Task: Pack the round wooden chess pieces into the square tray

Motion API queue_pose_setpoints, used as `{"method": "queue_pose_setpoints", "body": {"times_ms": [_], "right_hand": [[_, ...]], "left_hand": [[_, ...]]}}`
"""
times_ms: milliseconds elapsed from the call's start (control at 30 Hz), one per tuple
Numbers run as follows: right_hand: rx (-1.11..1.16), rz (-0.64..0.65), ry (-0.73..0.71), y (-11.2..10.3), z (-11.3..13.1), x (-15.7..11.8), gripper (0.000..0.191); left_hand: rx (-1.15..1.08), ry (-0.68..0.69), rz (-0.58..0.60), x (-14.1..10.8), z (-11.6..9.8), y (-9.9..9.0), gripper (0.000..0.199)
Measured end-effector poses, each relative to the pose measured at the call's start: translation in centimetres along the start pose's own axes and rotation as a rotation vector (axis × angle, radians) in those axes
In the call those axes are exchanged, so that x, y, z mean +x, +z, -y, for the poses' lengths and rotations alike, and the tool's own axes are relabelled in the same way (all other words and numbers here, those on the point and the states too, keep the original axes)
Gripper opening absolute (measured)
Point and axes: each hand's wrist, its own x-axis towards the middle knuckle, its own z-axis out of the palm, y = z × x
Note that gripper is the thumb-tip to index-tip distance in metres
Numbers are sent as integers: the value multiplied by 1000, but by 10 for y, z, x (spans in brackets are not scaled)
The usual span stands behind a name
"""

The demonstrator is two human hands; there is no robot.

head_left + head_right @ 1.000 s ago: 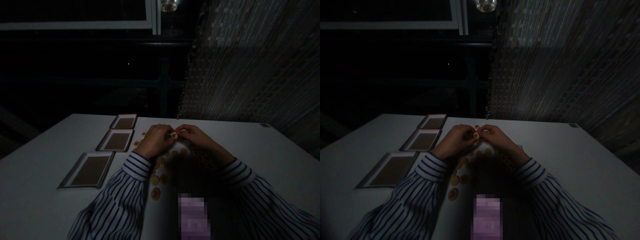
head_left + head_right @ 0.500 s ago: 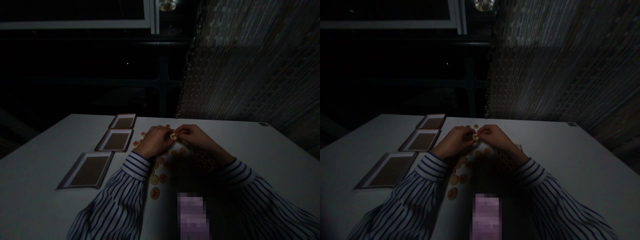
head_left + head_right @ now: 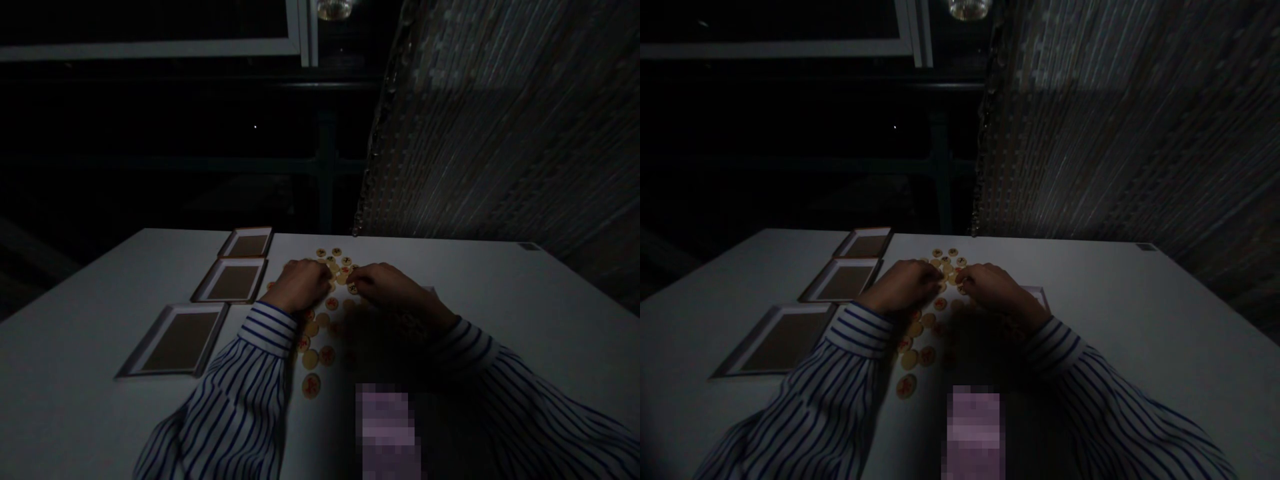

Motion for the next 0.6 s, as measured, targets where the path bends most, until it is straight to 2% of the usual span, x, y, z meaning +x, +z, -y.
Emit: {"method": "queue_pose_setpoints", "body": {"times_ms": [200,600], "right_hand": [[-75,30,21,2,4,0,33],[-249,131,32,-1,6,-2,31]], "left_hand": [[48,14,39,1,-6,2,29],[149,-26,19,2,-13,9,24]]}}
